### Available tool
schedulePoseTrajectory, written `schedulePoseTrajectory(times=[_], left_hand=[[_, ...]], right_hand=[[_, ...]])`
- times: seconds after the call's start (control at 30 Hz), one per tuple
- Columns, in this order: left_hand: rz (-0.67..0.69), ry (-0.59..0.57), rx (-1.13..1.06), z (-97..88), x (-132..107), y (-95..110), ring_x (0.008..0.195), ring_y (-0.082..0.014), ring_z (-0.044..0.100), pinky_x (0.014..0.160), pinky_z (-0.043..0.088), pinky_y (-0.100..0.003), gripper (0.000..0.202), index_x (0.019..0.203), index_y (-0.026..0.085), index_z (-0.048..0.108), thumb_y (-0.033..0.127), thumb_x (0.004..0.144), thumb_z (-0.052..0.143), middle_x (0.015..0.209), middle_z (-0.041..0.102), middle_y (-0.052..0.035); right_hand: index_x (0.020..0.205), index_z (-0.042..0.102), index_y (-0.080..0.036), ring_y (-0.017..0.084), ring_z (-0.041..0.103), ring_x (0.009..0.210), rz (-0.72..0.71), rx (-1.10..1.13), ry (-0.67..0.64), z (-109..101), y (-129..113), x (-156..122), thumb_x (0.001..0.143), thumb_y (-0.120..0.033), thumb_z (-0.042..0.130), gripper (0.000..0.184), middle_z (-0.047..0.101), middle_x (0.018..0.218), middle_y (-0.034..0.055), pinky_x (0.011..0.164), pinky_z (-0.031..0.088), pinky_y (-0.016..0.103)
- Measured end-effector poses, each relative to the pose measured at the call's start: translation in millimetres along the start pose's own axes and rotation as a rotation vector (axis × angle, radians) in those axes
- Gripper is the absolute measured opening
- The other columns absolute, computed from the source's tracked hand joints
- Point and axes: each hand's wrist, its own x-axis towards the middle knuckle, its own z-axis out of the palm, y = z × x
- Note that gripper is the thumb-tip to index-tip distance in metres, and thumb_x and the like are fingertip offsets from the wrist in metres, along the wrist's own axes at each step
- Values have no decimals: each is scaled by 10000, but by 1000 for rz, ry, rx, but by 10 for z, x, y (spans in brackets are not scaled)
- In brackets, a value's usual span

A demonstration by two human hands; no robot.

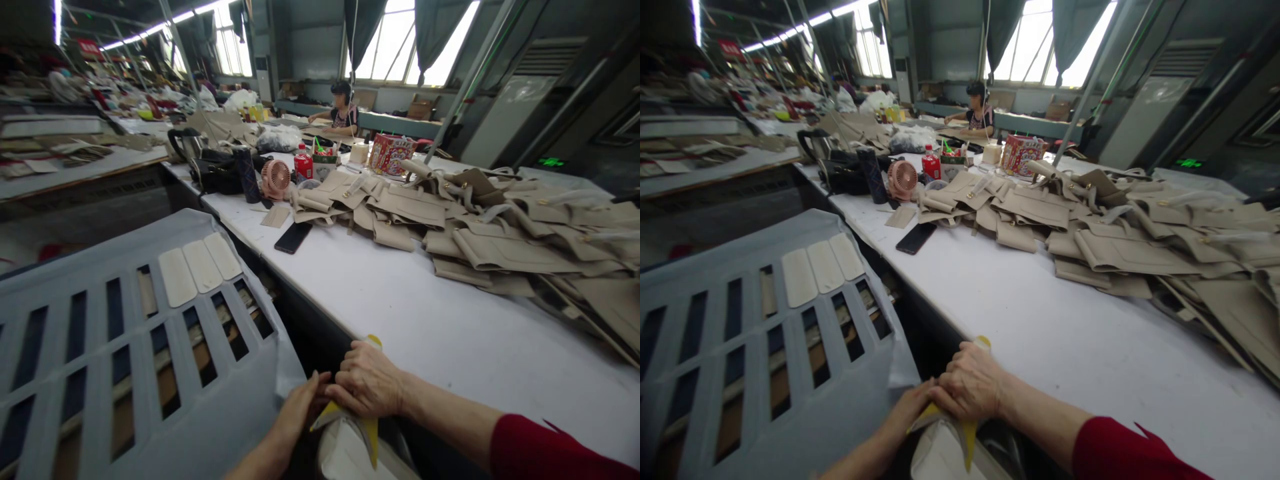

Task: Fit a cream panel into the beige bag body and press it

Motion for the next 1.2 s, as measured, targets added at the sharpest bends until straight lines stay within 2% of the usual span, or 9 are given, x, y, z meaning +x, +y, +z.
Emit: schedulePoseTrajectory(times=[0.13, 0.27, 0.47, 0.7, 0.8, 0.87, 0.93, 1.0, 1.2], left_hand=[[49, -45, -138, -70, -277, 194, 1104, -253, 616, 1017, 450, -355, 580, 1276, 143, 595, 565, 967, 345, 1128, 695, -90], [207, -207, 281, -106, -456, 426, 968, -227, 629, 993, 449, -338, 347, 1117, 186, 683, 432, 917, 542, 1012, 716, -26], [291, -197, 702, -75, -452, 591, 1329, -242, 470, 1223, 135, -425, 304, 1205, 231, 630, 283, 928, 515, 1344, 602, -66], [337, -226, 943, -14, -491, 550, 1349, -264, 456, 1220, 97, -494, 307, 1056, 149, 649, 273, 959, 385, 1090, 707, -141], [343, -228, 842, -10, -498, 515, 1288, -275, 511, 1210, 73, -515, 332, 1013, 172, 661, 327, 975, 370, 1085, 706, -102], [284, -220, 658, -7, -460, 491, 1087, -261, 626, 1169, 222, -496, 426, 933, 183, 684, 429, 986, 340, 977, 716, -53], [147, -197, 432, 5, -385, 464, 842, -233, 653, 990, 431, -432, 600, 853, 162, 712, 556, 974, 277, 806, 701, -32], [38, -212, 237, 27, -296, 437, 755, -225, 629, 804, 486, -358, 694, 845, 132, 744, 646, 935, 287, 725, 686, -37], [10, -268, 125, 82, -164, 422, 836, -249, 623, 808, 449, -333, 442, 964, 164, 783, 548, 796, 642, 831, 738, -33]], right_hand=[[656, 580, -213, 131, 451, 531, 18, 5, 7, 4, -29, -10, 1000, -407, 309, 480, 649, 593, 6, 624, 185, 372], [650, 569, -214, 139, 464, 545, 41, -13, -8, 29, -41, -41, 1000, -410, 308, 478, 652, 596, 9, 631, 183, 374], [680, 580, -212, 141, 486, 555, 97, -5, -22, 2, -88, -98, 1005, -378, 311, 453, 667, 630, 5, 629, 173, 376], [660, 562, -210, 138, 479, 558, 187, 13, 28, 43, -263, -257, 1001, -363, 325, 442, 656, 630, 0, 626, 149, 379], [649, 553, -208, 132, 478, 546, 258, 25, 42, 58, -379, -297, 1005, -354, 318, 451, 657, 630, -4, 626, 151, 379], [642, 556, -206, 130, 494, 546, 308, 24, 38, 48, -453, -312, 1010, -355, 311, 466, 663, 631, -2, 631, 164, 377], [647, 568, -204, 129, 525, 559, 368, 30, 24, 27, -522, -348, 1020, -380, 299, 492, 672, 636, 1, 633, 184, 369], [652, 583, -205, 132, 560, 581, 449, 47, 15, 0, -589, -438, 1030, -404, 274, 527, 680, 645, 3, 636, 208, 358], [696, 622, -205, 229, 625, 709, 1012, 117, -13, -217, -725, -1075, 1007, -465, 283, 528, 699, 722, 67, 705, 303, 365]])
